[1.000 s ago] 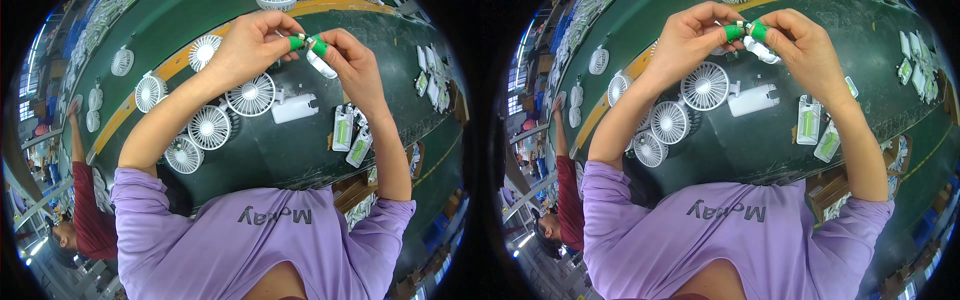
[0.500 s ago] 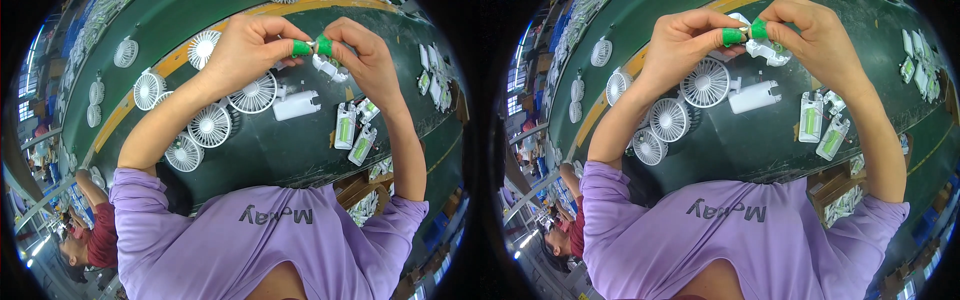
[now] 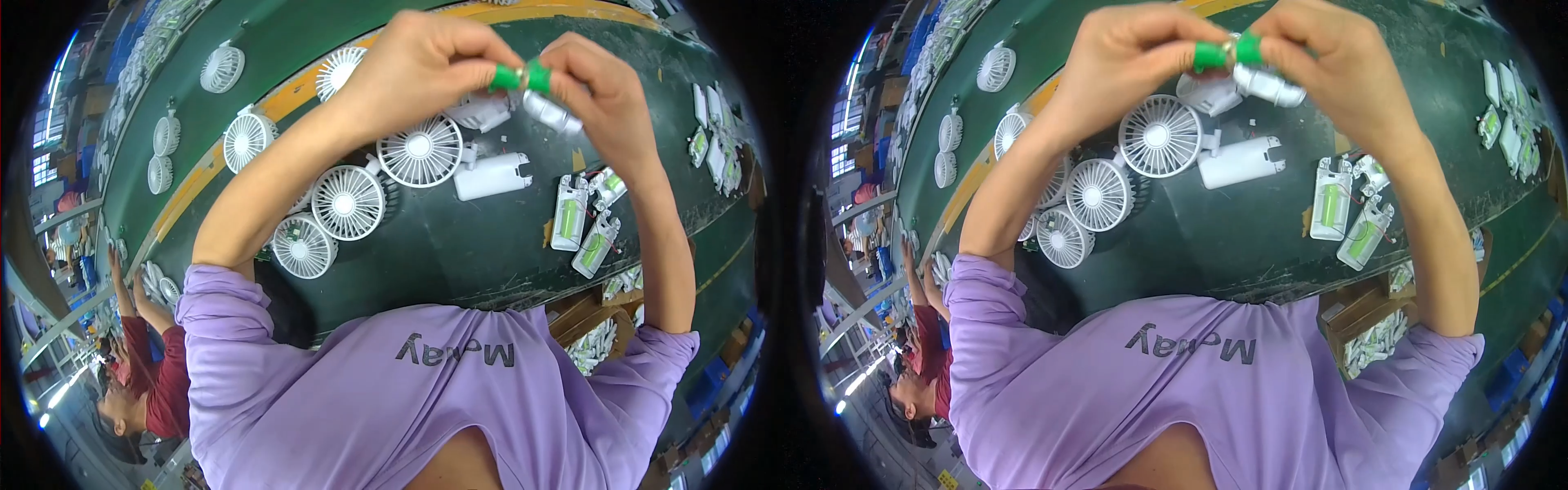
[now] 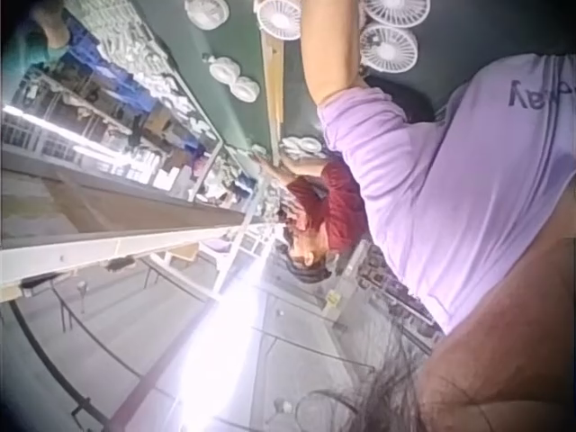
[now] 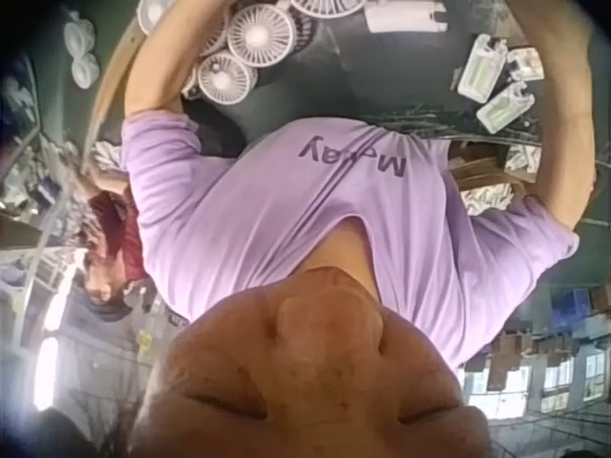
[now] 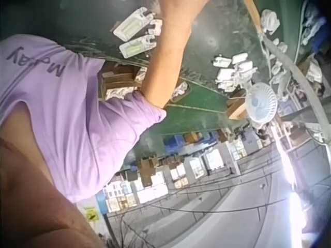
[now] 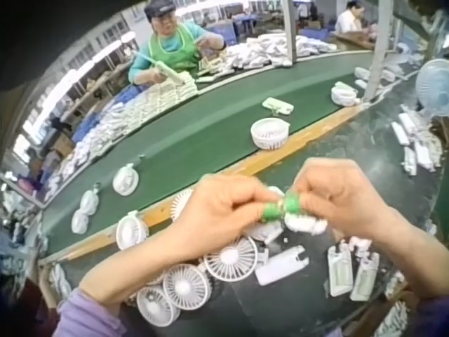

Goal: The person assembles portable fans by connecting the wiring between the fan heads, circuit boards, and battery housings by hand, fitting the components into the plastic casings, and placing the assembled fans onto the conveyor belt.

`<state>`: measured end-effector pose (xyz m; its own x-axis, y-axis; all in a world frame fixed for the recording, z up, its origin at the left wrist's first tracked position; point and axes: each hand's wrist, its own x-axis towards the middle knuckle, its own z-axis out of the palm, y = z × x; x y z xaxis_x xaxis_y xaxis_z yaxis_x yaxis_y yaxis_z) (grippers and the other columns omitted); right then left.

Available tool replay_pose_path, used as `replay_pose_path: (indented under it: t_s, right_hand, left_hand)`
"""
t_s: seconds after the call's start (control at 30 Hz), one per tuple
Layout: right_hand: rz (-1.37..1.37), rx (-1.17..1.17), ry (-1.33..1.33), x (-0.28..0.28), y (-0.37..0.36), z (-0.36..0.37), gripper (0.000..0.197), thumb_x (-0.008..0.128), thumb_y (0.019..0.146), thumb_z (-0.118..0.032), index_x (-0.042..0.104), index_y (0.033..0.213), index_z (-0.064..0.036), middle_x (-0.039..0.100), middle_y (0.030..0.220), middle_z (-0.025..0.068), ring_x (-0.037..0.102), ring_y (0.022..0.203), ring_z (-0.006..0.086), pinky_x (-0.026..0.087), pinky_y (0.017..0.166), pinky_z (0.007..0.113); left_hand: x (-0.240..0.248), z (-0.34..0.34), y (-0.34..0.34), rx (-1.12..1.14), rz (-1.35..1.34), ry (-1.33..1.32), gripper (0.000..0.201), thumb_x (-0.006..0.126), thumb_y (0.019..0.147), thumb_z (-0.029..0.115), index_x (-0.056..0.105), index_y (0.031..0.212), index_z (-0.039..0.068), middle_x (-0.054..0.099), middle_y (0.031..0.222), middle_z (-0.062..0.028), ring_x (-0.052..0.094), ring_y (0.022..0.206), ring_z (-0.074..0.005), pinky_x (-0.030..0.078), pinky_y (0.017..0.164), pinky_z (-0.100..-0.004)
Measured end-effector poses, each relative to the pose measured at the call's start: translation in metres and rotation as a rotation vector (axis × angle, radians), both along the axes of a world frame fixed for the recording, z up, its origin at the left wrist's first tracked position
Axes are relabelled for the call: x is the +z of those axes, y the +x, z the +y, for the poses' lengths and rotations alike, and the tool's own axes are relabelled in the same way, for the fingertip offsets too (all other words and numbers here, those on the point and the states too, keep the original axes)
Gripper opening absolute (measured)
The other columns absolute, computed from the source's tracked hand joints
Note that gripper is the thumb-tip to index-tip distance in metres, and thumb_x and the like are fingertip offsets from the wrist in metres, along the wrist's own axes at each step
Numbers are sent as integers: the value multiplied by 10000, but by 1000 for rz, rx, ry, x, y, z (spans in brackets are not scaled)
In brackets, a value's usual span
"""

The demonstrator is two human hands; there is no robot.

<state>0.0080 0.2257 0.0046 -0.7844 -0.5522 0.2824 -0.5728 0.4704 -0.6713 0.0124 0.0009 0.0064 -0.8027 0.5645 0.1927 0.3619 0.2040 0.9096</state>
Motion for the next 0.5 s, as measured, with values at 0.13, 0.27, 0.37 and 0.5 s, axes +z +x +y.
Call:
replay_pose_path:
  t_s: [0.13,0.27,0.37,0.5]
  right_hand:
    - [-99,-316,-346,-40,-59,23,216,525,945,-189,626,943,2,613,836,-5,574,765,79,454,669,230]
    - [-340,-322,-67,-41,-38,22,257,569,919,-235,639,958,9,636,795,22,589,718,85,469,633,240]
    - [-408,-284,369,-45,-6,2,281,640,840,-273,653,824,8,628,668,131,614,608,234,482,600,334]
    - [-385,-231,547,-39,10,-14,275,661,797,-266,673,752,5,629,686,203,634,696,359,500,672,417]
  left_hand:
    - [-12,10,-60,227,-385,406,145,615,876,69,643,950,-53,673,822,-99,650,696,-132,529,627,-230]
    - [-24,-32,-113,467,-130,237,143,619,876,79,648,952,-39,673,797,-85,634,658,-120,503,604,-215]
    - [-34,-69,-139,671,301,-274,342,653,828,176,611,1070,-61,674,907,-157,649,816,-247,513,716,-312]
    - [-81,-178,-174,838,862,-1047,423,684,793,214,591,1105,-55,639,1022,-236,620,931,-365,501,813,-383]
